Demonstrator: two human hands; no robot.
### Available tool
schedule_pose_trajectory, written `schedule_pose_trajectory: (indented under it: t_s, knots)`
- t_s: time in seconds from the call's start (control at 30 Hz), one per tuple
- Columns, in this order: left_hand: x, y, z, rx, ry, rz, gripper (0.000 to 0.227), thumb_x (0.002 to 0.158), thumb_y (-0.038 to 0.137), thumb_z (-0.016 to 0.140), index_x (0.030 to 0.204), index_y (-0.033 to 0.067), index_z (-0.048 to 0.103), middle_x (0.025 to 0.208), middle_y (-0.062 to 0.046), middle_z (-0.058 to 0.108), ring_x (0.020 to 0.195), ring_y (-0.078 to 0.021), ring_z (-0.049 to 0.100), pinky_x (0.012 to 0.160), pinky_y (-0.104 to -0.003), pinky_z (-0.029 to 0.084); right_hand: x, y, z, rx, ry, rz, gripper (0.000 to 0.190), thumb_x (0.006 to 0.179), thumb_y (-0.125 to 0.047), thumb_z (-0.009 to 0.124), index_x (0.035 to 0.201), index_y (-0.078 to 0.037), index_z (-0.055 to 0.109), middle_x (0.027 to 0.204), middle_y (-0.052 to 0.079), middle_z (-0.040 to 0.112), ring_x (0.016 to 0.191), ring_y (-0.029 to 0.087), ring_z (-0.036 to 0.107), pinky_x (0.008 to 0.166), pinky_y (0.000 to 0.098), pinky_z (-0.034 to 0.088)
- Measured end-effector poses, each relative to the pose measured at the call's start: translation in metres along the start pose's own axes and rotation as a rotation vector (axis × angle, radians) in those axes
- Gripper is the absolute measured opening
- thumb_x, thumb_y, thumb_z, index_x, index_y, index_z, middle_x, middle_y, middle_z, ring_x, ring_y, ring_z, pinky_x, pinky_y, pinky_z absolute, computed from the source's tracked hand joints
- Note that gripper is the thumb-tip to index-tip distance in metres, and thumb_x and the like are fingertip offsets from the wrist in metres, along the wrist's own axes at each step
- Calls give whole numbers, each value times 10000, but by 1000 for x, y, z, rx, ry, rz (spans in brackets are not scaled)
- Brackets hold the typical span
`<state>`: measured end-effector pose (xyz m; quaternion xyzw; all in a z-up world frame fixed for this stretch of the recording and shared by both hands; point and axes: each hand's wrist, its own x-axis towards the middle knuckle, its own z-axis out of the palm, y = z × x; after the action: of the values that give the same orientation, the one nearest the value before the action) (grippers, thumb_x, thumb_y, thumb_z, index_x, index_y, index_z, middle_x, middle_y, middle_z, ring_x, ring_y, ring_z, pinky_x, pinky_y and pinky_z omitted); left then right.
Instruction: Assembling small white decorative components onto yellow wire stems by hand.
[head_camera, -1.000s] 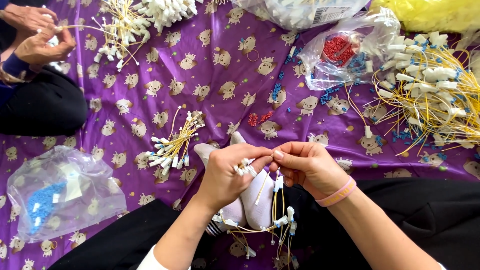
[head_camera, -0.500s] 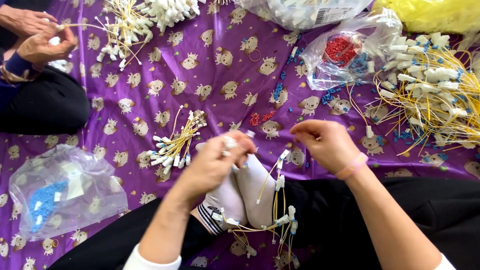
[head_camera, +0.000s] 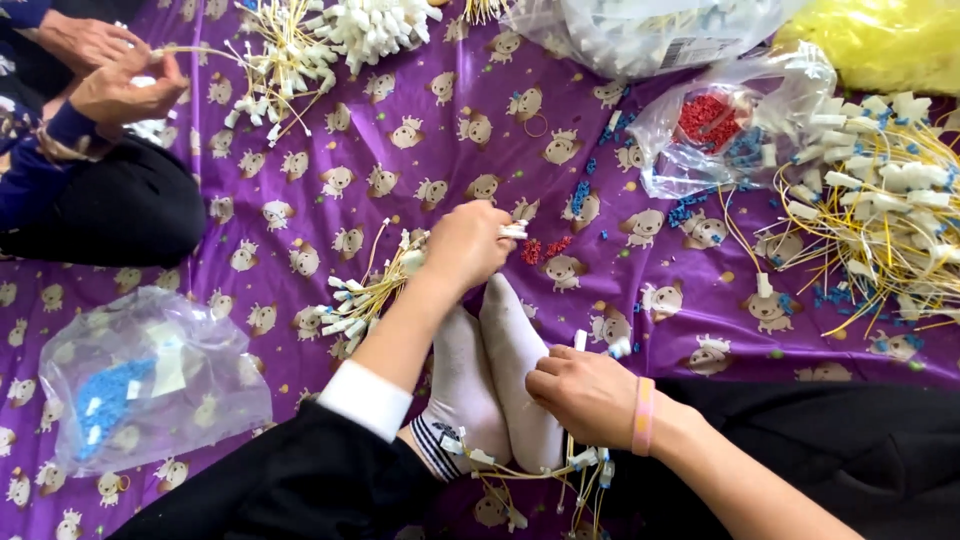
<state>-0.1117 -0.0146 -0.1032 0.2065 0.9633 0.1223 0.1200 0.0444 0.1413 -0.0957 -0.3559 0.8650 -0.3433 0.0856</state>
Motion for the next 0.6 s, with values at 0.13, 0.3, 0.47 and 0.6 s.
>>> schedule_pose_trajectory:
  t_s: [0.13, 0.3, 0.47, 0.6]
  knots:
    - [18, 9, 14, -35, -22, 32, 170, 731, 130, 632, 882, 73, 686, 914, -100, 649, 780, -334, 634, 718, -444, 507, 0, -6, -40, 140, 157, 68, 175, 742, -51, 597, 915, -76, 594, 786, 38, 639, 723, 205, 626, 639, 317, 501]
    - [4, -40, -10, -61, 124, -226, 246, 725, 358, 688, 812, 127, 686, 747, -93, 672, 661, -328, 623, 611, -437, 487, -4, -7, -73, 239, 414, 279, 287, 686, -20, 627, 941, -125, 706, 726, -30, 694, 439, 103, 534, 393, 230, 437]
    - [-21, -108, -8, -66, 100, -548, 774, 668, 628, 694, 1129, 20, 562, 1014, -162, 613, 906, -315, 617, 763, -435, 506, -4, -1, -69, 324, 445, 441, 209, 662, -84, 716, 870, -82, 738, 602, -16, 731, 428, 65, 578, 414, 188, 484]
    - [-32, -103, -2, -328, 83, -525, 940, 642, 591, 707, 1329, 16, 423, 1191, -232, 471, 1071, -352, 529, 917, -484, 458, -5, 3, -61, 322, 375, 568, 203, 645, -136, 740, 845, -118, 771, 482, -20, 680, 390, 87, 513, 389, 219, 442]
